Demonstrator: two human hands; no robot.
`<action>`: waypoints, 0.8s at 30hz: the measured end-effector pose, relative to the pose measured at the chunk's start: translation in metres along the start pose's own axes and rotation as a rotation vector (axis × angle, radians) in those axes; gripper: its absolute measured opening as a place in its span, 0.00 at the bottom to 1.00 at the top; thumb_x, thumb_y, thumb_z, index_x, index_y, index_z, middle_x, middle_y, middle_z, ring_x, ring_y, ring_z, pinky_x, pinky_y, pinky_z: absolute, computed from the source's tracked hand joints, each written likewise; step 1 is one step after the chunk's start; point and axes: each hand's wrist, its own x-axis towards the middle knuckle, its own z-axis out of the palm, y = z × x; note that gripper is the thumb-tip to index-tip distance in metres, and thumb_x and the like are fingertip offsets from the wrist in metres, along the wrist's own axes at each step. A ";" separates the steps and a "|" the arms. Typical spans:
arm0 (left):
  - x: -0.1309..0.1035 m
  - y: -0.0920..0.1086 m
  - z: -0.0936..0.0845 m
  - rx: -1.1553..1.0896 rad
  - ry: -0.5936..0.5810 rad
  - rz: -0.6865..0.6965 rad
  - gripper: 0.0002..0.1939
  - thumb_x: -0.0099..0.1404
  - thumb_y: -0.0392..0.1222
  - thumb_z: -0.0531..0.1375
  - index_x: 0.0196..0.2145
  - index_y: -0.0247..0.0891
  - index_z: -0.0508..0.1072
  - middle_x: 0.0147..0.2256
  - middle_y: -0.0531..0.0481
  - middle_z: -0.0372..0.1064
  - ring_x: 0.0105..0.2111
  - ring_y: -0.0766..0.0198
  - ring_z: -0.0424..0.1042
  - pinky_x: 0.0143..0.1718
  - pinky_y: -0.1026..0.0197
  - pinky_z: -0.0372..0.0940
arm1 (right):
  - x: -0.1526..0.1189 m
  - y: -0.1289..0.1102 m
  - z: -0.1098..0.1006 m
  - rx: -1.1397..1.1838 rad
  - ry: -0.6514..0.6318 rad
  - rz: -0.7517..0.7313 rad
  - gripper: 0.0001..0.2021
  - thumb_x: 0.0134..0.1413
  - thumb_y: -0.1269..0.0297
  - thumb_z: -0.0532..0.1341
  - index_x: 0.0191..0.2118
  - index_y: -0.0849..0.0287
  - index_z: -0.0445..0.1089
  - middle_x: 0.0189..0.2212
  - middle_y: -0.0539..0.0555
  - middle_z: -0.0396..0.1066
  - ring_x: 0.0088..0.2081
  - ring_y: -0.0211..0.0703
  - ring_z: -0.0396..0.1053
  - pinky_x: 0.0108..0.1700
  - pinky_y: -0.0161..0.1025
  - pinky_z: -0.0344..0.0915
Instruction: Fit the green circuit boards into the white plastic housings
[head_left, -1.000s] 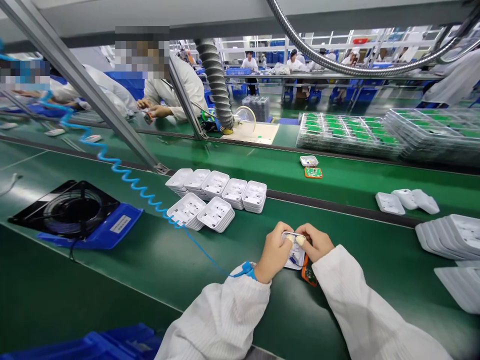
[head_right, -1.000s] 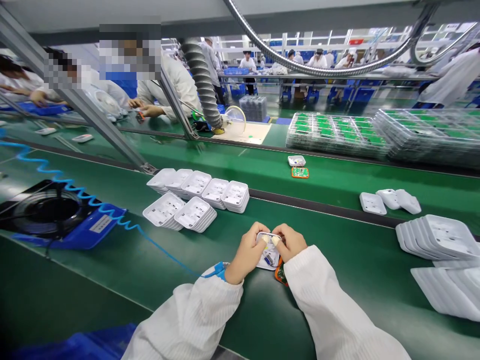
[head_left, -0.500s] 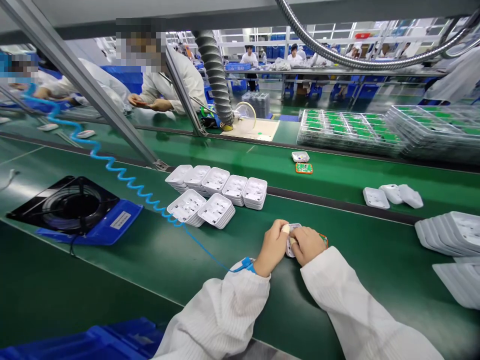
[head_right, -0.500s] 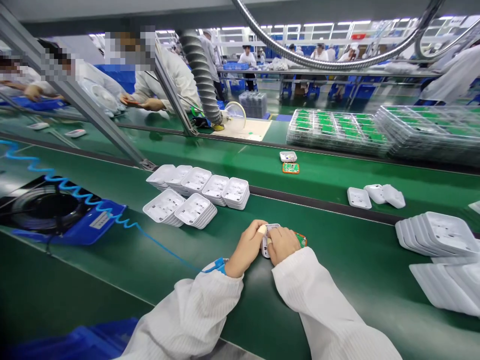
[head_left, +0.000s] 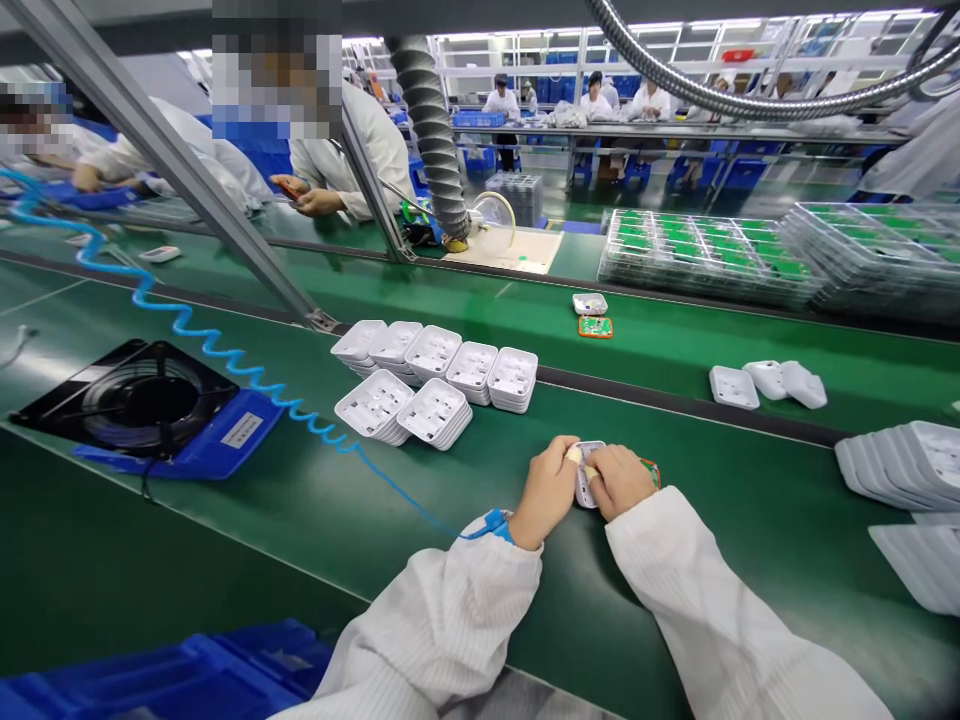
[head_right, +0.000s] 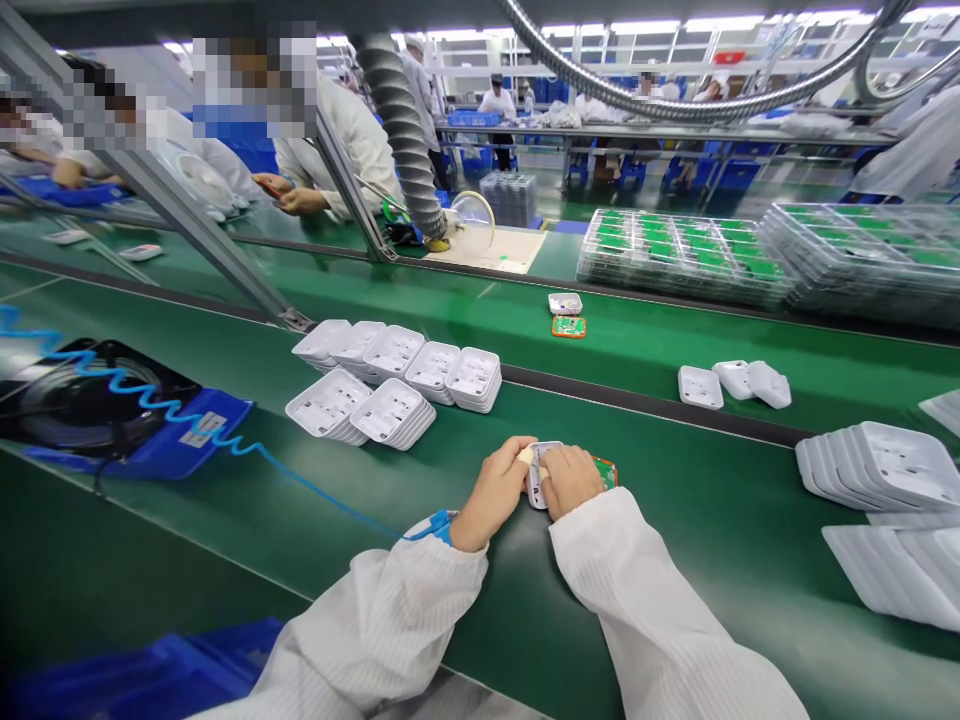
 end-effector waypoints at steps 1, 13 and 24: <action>0.000 0.000 0.000 0.004 0.000 -0.001 0.14 0.62 0.39 0.48 0.41 0.40 0.69 0.39 0.49 0.72 0.36 0.62 0.71 0.37 0.62 0.65 | 0.000 0.000 0.000 -0.002 -0.003 -0.012 0.07 0.50 0.72 0.49 0.30 0.60 0.64 0.28 0.55 0.63 0.31 0.44 0.57 0.35 0.39 0.53; -0.005 0.007 0.000 0.135 0.011 -0.004 0.15 0.63 0.40 0.47 0.45 0.39 0.69 0.42 0.47 0.72 0.42 0.59 0.70 0.44 0.59 0.62 | 0.001 -0.002 0.003 -0.105 -0.020 -0.105 0.07 0.52 0.73 0.50 0.28 0.60 0.63 0.26 0.55 0.62 0.30 0.44 0.55 0.33 0.39 0.49; 0.006 -0.002 -0.008 0.106 0.059 0.078 0.16 0.62 0.37 0.48 0.46 0.38 0.67 0.43 0.48 0.71 0.41 0.63 0.70 0.41 0.62 0.63 | -0.018 0.015 0.000 -0.056 0.145 -0.056 0.09 0.55 0.62 0.55 0.35 0.62 0.70 0.33 0.57 0.66 0.36 0.45 0.59 0.37 0.40 0.53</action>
